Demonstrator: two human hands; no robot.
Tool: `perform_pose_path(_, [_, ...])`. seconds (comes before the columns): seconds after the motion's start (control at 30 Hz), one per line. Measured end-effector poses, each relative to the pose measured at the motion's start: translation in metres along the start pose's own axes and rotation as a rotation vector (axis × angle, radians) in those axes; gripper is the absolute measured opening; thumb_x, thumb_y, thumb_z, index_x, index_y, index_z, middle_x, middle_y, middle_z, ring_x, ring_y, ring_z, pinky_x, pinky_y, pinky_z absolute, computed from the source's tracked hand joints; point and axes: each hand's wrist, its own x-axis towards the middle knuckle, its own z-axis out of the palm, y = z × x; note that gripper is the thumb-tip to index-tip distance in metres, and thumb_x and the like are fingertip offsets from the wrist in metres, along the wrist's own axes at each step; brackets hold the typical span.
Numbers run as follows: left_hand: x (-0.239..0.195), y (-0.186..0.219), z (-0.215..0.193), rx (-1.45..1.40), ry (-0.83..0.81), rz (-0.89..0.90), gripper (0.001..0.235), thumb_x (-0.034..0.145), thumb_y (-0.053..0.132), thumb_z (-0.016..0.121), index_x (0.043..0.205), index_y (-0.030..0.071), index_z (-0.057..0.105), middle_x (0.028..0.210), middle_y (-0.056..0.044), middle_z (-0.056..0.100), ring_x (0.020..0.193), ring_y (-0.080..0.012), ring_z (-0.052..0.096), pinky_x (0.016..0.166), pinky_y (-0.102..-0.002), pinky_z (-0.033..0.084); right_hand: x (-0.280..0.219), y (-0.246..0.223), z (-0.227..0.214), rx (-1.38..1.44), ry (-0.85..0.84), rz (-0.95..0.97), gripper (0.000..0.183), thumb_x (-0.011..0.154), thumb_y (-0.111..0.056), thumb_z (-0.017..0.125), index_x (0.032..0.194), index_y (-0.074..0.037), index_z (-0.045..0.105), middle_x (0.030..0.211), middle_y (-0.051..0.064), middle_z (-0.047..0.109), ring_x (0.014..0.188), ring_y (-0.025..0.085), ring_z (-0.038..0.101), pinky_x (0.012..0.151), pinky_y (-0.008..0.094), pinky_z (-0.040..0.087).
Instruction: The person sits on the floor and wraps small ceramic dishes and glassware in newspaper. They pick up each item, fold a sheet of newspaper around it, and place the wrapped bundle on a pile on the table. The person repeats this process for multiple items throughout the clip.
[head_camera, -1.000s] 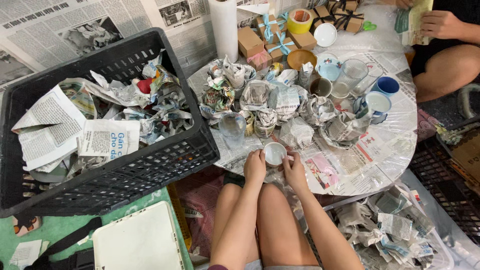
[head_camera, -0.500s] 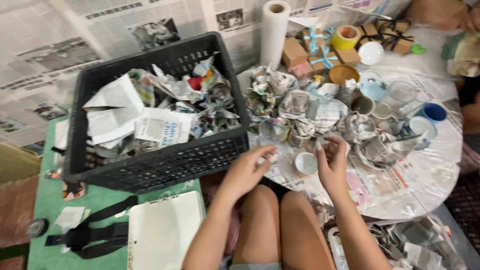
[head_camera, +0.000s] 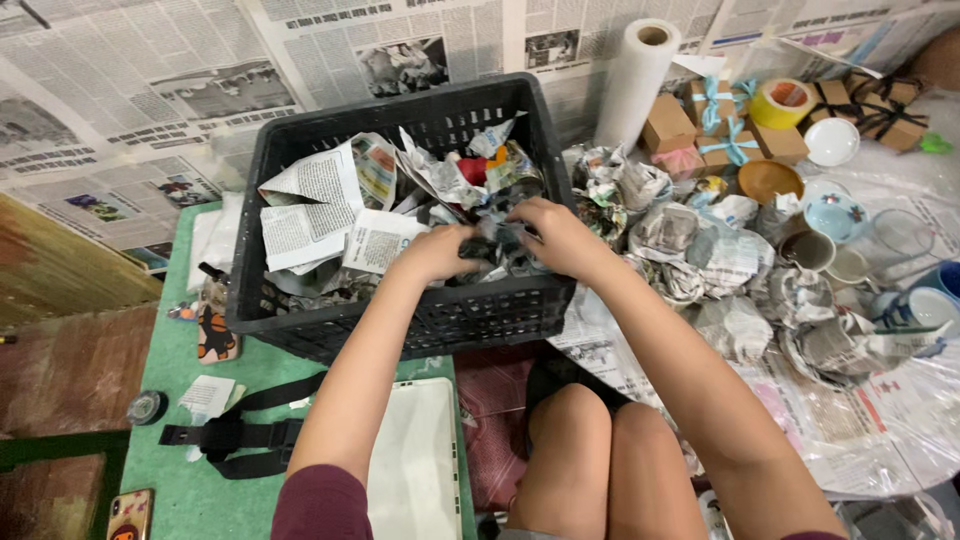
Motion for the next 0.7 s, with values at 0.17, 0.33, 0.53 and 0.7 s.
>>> perform_pose_path(0.17, [0.003, -0.030, 0.004, 0.232, 0.072, -0.316, 0.117, 0.059, 0.037, 0.100, 0.153, 0.020, 0.032, 0.154, -0.014, 0.036, 0.140, -0.0372, 0.039, 0.103, -0.061, 0.040, 0.042, 0.024, 0.040, -0.157, -0.330, 0.125, 0.069, 0.068, -0.010, 0.083, 0.132, -0.005, 0.058, 0.127, 0.021, 0.059, 0.120, 0.041, 0.057, 0.100, 0.046, 0.049])
perform_pose_path(0.33, [-0.011, -0.072, 0.006, 0.051, 0.082, -0.454, 0.092, 0.071, 0.016, 0.088, 0.152, 0.018, 0.044, 0.151, -0.015, 0.049, 0.135, -0.0381, 0.052, 0.105, -0.050, 0.048, 0.052, 0.007, 0.058, -0.164, -0.236, 0.183, 0.079, 0.071, -0.021, 0.087, 0.139, -0.003, 0.050, 0.134, 0.020, 0.055, 0.128, 0.041, 0.053, 0.101, 0.048, 0.049])
perform_pose_path(0.53, [-0.003, -0.071, 0.007, -0.586, 0.530, -0.010, 0.046, 0.095, 0.013, 0.067, 0.141, 0.012, 0.058, 0.139, -0.015, 0.064, 0.128, -0.0302, 0.063, 0.107, -0.040, 0.050, 0.056, -0.014, 0.050, 0.123, 0.022, -0.139, 0.097, 0.071, -0.021, 0.093, 0.149, -0.002, 0.038, 0.144, 0.025, 0.051, 0.136, 0.040, 0.049, 0.113, 0.049, 0.042])
perform_pose_path(0.7, [-0.002, -0.039, -0.003, -1.106, 0.480, 0.192, 0.040, 0.109, 0.021, 0.050, 0.148, 0.013, 0.052, 0.139, -0.015, 0.059, 0.128, -0.0251, 0.059, 0.106, -0.036, 0.050, 0.055, 0.003, 0.050, 0.393, 0.004, 0.163, 0.092, 0.070, -0.013, 0.091, 0.146, -0.002, 0.040, 0.131, 0.019, 0.063, 0.118, 0.027, 0.063, 0.100, 0.041, 0.052])
